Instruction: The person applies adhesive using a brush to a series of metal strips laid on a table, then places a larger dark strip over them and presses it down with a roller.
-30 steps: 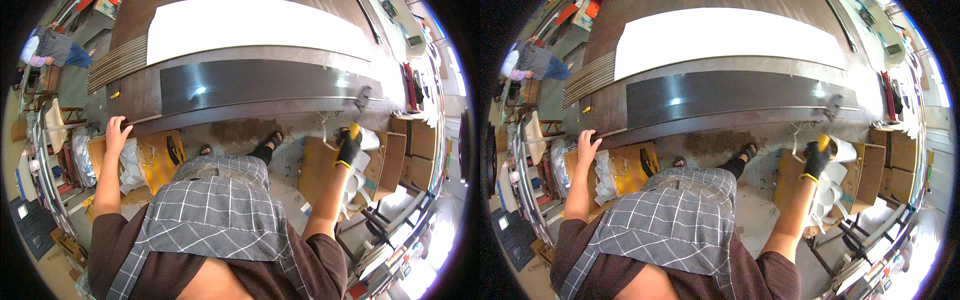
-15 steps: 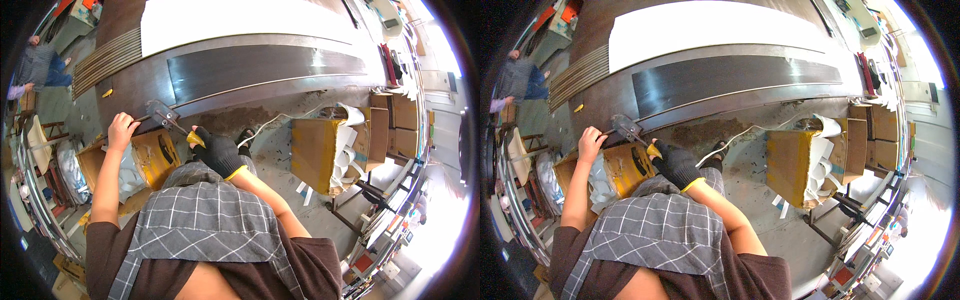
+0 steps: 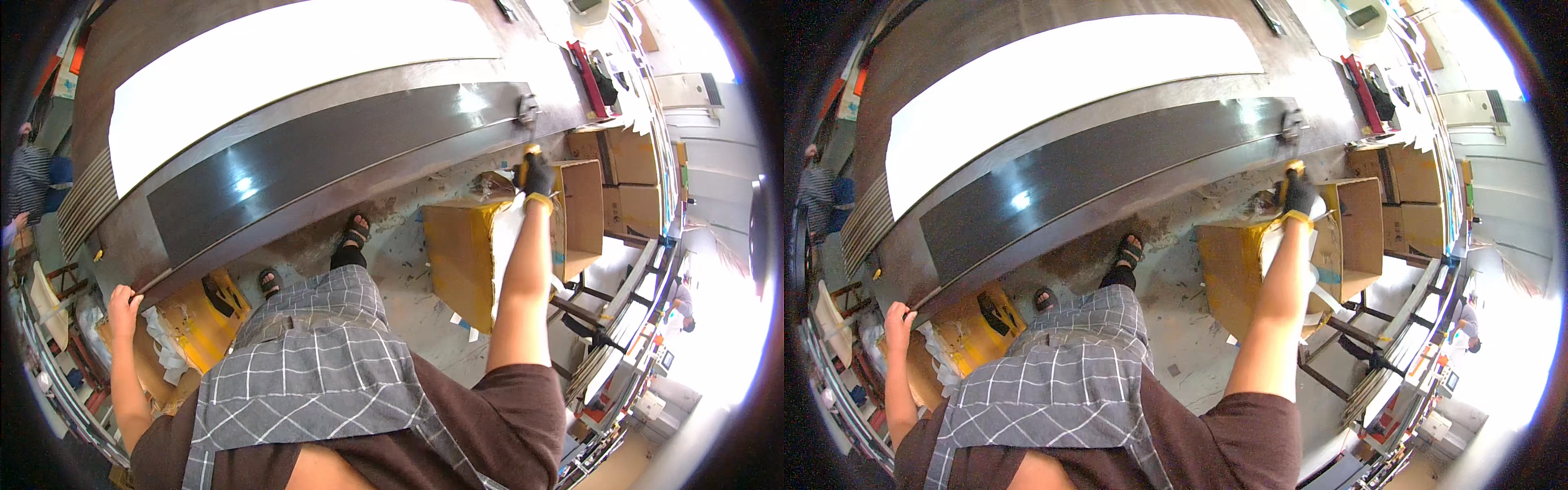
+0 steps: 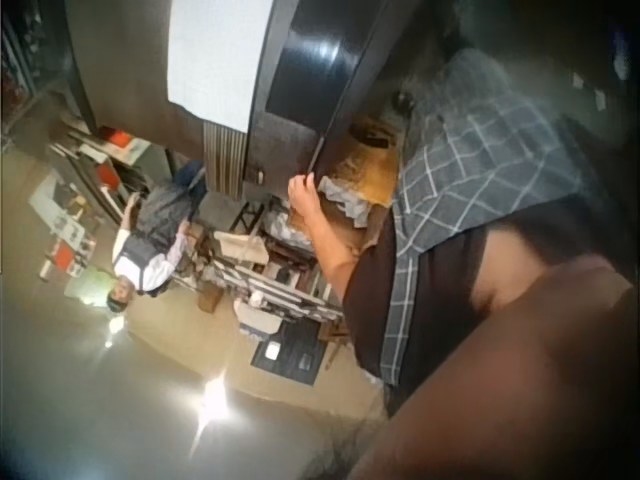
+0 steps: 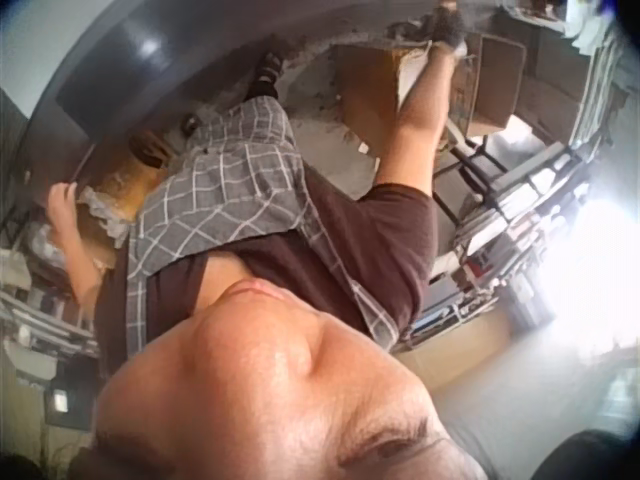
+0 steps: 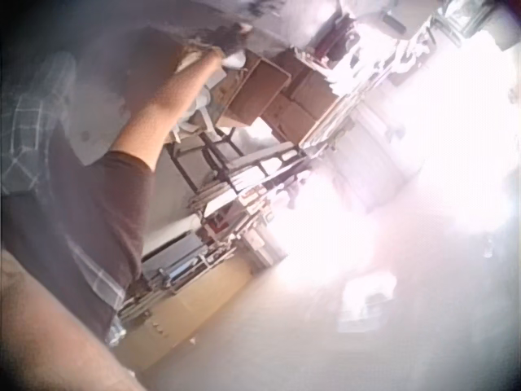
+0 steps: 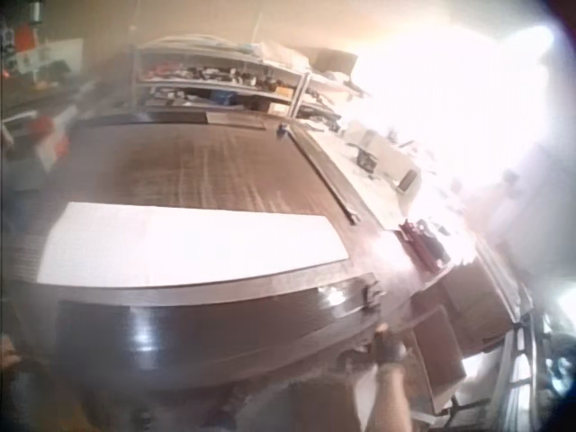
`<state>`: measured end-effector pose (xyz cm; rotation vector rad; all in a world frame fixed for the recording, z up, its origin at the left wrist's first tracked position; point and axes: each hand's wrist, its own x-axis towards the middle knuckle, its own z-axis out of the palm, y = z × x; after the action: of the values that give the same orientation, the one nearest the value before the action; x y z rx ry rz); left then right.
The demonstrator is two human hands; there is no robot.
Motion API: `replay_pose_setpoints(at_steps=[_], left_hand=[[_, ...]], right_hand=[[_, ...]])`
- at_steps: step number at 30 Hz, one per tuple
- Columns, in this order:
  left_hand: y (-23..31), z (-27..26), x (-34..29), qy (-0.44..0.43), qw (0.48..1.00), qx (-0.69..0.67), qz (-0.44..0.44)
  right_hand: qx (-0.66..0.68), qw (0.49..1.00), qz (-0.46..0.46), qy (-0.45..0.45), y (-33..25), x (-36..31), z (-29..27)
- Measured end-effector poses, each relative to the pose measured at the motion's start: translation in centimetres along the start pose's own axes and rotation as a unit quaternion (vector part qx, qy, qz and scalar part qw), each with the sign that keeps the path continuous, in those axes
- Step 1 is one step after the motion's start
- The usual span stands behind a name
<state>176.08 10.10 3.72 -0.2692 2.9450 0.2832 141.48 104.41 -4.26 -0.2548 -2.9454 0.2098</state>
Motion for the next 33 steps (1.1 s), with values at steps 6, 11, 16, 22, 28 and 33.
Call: replay_pose_setpoints(at_steps=[6, 11, 16, 22, 28, 33], left_hand=[[1.1, -1.4, -1.0, -0.036, 0.999, 0.001, -0.022], [0.5, -1.3, -0.9, -0.051, 0.998, -0.028, -0.01], [1.3, -1.9, 1.1, -0.075, 0.994, -0.084, -0.001], [-0.2, -0.8, 0.6, -0.071, 0.994, -0.083, 0.025], [1.4, -2.6, 0.9, -0.126, 0.988, -0.062, -0.056], [-0.4, -1.5, 2.4, -0.165, 0.981, -0.077, -0.074]], right_hand=[[0.509, 0.813, 0.256, -0.123, -5.8, 4.1, -5.8], [0.393, 0.889, -0.027, -0.235, -24.2, -17.4, -5.2], [0.331, 0.801, -0.209, -0.452, -48.0, -30.3, -9.5], [0.353, 0.86, -0.141, -0.341, -43.6, -30.4, -8.6], [0.305, 0.937, 0.155, -0.068, -15.5, -10.4, -2.2], [0.537, 0.723, 0.434, -0.017, -2.7, 5.9, -5.4]])
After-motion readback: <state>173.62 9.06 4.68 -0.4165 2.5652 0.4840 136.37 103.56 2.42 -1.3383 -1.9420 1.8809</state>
